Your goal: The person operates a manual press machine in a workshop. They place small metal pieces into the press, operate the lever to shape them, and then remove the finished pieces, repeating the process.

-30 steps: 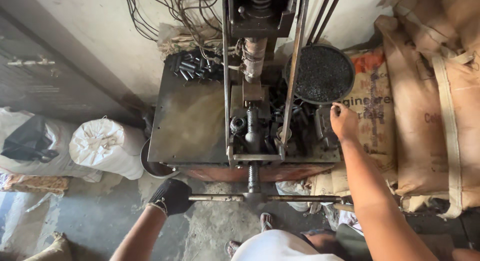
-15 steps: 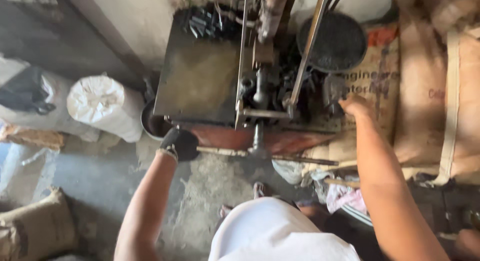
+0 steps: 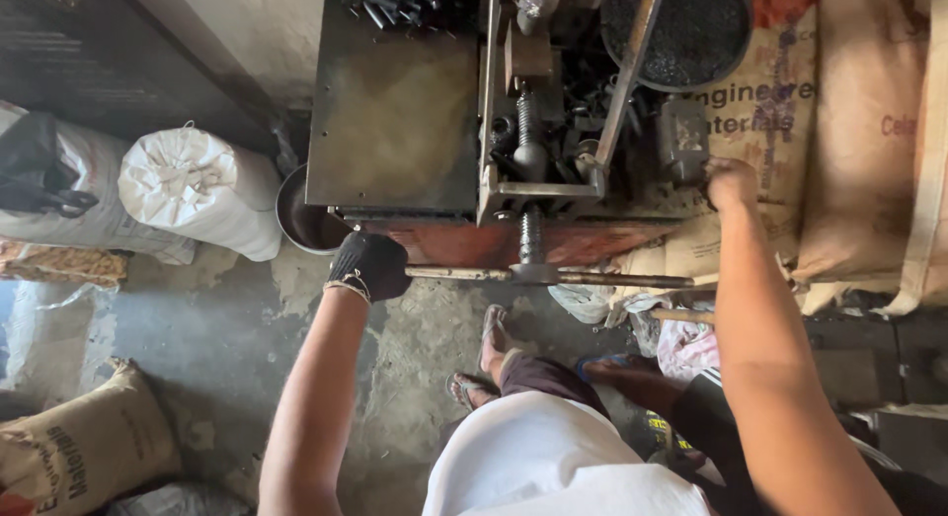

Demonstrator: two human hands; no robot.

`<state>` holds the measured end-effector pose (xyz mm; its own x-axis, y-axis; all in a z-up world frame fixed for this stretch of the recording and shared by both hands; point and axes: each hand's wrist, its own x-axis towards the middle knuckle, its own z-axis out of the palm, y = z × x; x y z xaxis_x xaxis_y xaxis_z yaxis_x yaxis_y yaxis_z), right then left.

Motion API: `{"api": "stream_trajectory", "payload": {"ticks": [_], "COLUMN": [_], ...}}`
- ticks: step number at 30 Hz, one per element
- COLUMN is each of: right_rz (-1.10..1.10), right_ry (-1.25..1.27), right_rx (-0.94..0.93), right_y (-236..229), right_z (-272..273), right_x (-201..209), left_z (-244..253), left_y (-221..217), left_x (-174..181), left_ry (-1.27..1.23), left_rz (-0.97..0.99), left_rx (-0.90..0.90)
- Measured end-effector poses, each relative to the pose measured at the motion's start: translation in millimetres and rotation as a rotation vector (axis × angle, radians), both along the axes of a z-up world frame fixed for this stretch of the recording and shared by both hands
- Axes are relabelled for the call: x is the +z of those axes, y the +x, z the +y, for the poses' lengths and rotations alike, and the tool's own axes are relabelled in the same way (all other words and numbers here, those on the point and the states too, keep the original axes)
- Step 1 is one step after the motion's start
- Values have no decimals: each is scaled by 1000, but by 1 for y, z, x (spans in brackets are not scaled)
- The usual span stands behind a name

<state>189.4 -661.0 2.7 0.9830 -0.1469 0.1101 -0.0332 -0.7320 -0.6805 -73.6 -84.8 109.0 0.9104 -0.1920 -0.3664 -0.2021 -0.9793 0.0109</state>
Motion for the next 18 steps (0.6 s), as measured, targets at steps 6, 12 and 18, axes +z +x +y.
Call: {"api": "stream_trajectory", "payload": {"ticks": [6,12,18], "right_rz": [-244,-392,-202], "right_ry": [292,-103,284], "right_rx": [-31,-81,-200], "right_y": [-19,-58,-57], "right_z": [2,-1,-5], "right_x": [-12,-21,-19], "left_z": [4,29,28], "left_y": [-4,-17,-21], "left_x": [-8,-5,-5], "left_ry": [-71,-134,-134], "left_rz": [-146,-172,-121], "left_rx": [-35,54,162]}}
